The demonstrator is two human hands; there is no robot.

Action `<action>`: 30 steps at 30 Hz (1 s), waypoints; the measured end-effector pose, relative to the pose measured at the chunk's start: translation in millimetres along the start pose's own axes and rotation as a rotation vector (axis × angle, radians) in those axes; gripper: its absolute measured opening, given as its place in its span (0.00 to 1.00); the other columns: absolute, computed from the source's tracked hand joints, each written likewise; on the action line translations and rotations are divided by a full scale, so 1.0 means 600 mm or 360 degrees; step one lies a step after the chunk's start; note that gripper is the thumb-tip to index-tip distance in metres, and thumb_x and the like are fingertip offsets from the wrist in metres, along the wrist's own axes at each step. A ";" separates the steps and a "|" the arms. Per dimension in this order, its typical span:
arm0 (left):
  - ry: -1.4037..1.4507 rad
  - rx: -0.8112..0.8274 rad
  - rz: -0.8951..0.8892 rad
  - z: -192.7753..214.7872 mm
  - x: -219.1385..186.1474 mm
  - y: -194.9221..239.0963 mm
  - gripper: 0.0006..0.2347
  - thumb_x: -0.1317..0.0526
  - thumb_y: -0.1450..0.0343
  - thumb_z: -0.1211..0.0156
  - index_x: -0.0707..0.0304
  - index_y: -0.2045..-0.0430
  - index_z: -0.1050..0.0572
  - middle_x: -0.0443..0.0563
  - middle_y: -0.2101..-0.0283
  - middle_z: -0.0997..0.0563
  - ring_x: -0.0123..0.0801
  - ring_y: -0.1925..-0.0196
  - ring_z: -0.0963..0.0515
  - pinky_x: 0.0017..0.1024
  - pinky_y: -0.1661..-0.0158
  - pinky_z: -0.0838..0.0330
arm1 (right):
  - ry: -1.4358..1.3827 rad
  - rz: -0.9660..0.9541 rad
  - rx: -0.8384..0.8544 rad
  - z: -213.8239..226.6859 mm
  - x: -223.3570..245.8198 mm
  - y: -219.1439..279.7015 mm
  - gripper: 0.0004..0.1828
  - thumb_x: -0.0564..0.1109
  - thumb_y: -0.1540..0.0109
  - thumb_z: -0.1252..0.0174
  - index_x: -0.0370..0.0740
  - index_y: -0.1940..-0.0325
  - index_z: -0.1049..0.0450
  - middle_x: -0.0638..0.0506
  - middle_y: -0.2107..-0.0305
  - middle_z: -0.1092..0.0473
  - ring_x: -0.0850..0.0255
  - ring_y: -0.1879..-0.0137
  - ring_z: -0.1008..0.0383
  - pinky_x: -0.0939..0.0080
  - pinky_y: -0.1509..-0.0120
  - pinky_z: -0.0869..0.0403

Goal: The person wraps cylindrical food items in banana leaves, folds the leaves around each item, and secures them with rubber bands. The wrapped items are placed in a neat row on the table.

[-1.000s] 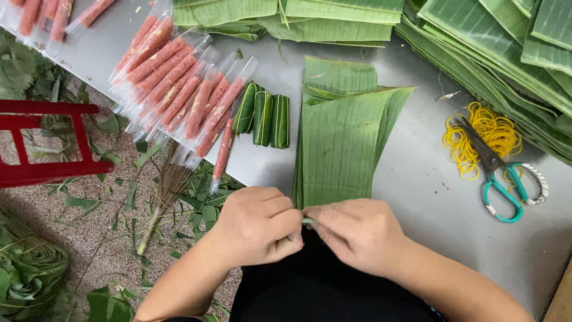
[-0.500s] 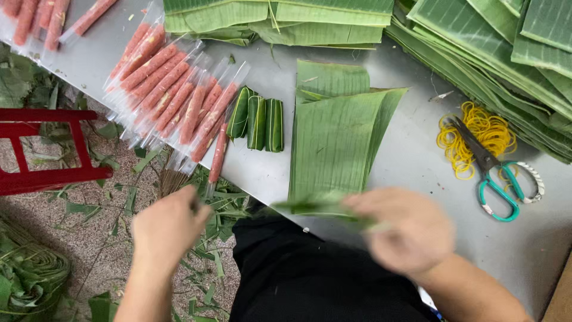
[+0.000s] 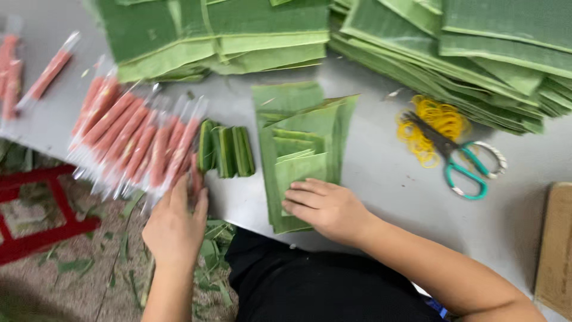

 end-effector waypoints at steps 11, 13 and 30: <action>0.2407 0.0854 0.0182 -0.025 -0.048 0.001 0.11 0.71 0.30 0.36 0.76 0.54 0.24 0.62 0.65 0.11 0.29 0.71 0.18 0.25 0.72 0.25 | -0.0743 -0.0495 0.0220 0.005 -0.054 0.003 0.24 0.56 0.34 0.44 0.40 0.40 0.25 0.45 0.48 0.25 0.48 0.42 0.25 0.52 0.42 0.26; 0.2484 0.1149 -0.0168 -0.054 -0.118 0.023 0.07 0.71 0.28 0.34 0.79 0.59 0.21 0.61 0.56 0.18 0.33 0.57 0.17 0.29 0.55 0.22 | -0.0845 -0.0431 0.0144 0.017 -0.053 0.005 0.23 0.55 0.33 0.44 0.37 0.41 0.26 0.43 0.51 0.25 0.46 0.45 0.25 0.52 0.42 0.26; 0.1046 0.1011 -0.0452 -0.090 -0.147 0.007 0.11 0.57 0.26 0.47 0.63 0.67 0.18 0.56 0.73 0.17 0.45 0.68 0.17 0.39 0.64 0.24 | -0.0649 -0.0880 0.0230 0.015 -0.086 0.044 0.17 0.52 0.34 0.40 0.38 0.71 0.29 0.47 0.76 0.31 0.49 0.66 0.28 0.49 0.63 0.30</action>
Point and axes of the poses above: each hand's wrist, its own y-axis away from the middle knuckle, its own z-axis out of the back of the hand, x = y × z, the point moved 6 cm from there along -y, towards the middle knuckle
